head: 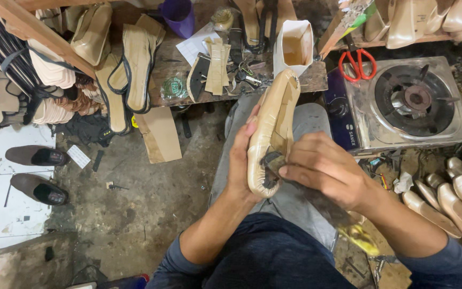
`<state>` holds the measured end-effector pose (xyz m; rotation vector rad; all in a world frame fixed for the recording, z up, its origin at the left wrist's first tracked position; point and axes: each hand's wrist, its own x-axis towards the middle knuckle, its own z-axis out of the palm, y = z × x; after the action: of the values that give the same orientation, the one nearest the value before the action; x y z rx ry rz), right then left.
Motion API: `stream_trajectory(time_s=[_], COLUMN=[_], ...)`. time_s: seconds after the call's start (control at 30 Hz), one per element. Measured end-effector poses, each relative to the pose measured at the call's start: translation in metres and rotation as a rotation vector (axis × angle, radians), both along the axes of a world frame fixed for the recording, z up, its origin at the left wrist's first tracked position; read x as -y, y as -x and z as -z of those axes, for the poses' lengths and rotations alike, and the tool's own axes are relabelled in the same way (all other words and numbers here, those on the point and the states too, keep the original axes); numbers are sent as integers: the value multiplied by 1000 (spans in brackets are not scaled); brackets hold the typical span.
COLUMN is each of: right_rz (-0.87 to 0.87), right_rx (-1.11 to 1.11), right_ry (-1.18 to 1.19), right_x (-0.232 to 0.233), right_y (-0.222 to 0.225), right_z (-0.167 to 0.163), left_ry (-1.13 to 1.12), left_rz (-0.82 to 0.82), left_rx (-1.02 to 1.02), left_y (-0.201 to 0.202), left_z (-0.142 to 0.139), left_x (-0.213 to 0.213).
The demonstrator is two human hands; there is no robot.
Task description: The person sits on the floor and applies glue to the inner edge of a beige shoe last using a brush. They repeatedly dip the brush into a container of glue and spread it along the seam, then place the last on a shelf and repeat the process on another last.
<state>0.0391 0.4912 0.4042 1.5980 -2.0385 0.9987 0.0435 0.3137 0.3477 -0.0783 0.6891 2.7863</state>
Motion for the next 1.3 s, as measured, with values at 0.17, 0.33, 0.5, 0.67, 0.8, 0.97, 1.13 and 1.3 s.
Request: stream_trajectory(time_s=[0.17, 0.33, 0.5, 0.67, 0.8, 0.97, 1.13, 1.3], right_rz=[-54, 256, 268, 300, 300, 359, 134, -9], right_rx=[391, 890, 819, 916, 1039, 531, 179, 93], right_ry=[111, 309, 268, 280, 374, 246, 144, 90], right_x=[4, 0, -5, -1, -1, 2, 6, 4], right_y=[-11, -13, -11, -9, -6, -2, 5, 8], right_z=[12, 20, 19, 17, 18, 19, 14, 6], left_ry=[33, 28, 97, 102, 79, 101, 46, 21], left_rz=[9, 52, 14, -4, 42, 42, 11, 24], left_rx=[-10, -115, -65, -103, -60, -134, -89, -62], left_y=[2, -1, -4, -5, -7, -4, 3, 3], left_z=[0, 1, 0, -1, -5, -9, -6, -2], left_x=[1, 1, 0, -1, 0, 2, 1, 2])
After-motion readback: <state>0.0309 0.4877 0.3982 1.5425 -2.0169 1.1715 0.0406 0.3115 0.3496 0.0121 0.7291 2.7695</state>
